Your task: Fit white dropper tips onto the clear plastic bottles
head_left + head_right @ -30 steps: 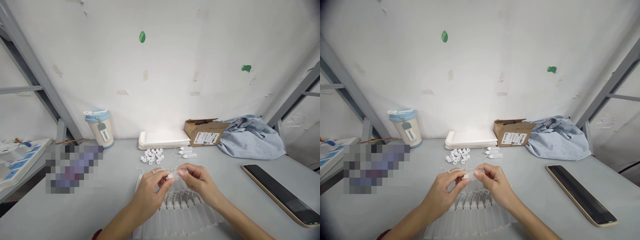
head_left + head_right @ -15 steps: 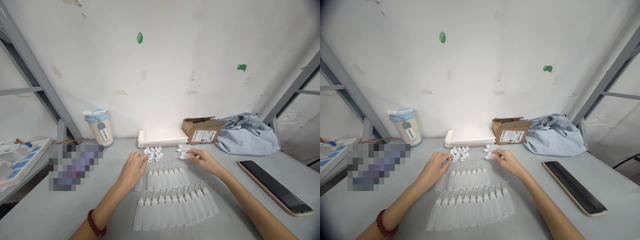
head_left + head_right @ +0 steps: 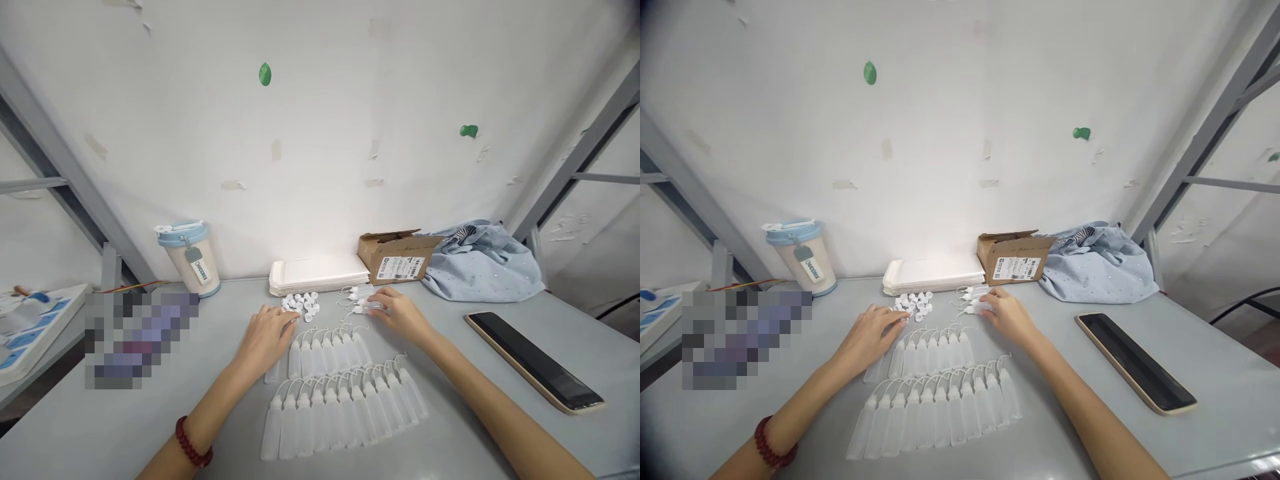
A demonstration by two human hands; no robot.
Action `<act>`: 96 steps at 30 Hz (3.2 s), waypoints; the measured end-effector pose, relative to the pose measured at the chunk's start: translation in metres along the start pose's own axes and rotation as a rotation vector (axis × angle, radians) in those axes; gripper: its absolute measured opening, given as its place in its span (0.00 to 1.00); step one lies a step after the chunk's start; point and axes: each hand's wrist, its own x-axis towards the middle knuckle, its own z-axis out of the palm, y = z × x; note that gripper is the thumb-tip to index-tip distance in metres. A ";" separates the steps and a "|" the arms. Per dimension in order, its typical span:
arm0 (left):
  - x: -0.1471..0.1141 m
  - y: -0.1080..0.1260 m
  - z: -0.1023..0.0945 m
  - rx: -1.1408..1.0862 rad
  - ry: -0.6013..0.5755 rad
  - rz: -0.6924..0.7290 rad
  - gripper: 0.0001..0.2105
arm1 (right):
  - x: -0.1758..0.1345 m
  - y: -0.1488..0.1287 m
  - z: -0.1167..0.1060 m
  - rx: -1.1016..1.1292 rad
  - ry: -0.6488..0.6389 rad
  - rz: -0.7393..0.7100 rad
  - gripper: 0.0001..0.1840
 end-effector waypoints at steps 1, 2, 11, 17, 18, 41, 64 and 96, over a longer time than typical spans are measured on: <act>0.000 0.001 0.000 0.002 -0.007 -0.001 0.16 | 0.000 -0.001 0.000 -0.014 0.002 0.002 0.11; 0.001 0.001 0.000 0.004 -0.013 -0.004 0.16 | 0.000 -0.002 -0.001 -0.026 0.002 0.002 0.11; 0.003 0.008 -0.001 0.022 -0.043 -0.031 0.15 | 0.000 -0.005 0.000 -0.071 -0.026 -0.027 0.09; 0.007 0.008 0.002 0.034 -0.065 -0.047 0.15 | 0.001 -0.007 0.003 -0.104 -0.009 -0.019 0.10; 0.007 0.008 0.002 0.037 -0.067 -0.050 0.15 | 0.002 -0.008 0.003 -0.106 -0.009 -0.018 0.10; -0.003 0.009 -0.004 -0.041 0.088 0.008 0.12 | -0.022 -0.055 -0.013 0.047 -0.324 0.026 0.13; -0.020 0.045 -0.012 -0.960 -0.149 -0.156 0.13 | -0.037 -0.090 -0.021 0.594 -0.143 -0.095 0.06; -0.031 0.062 -0.016 -0.953 -0.284 -0.063 0.15 | -0.036 -0.095 -0.013 1.120 -0.322 0.181 0.12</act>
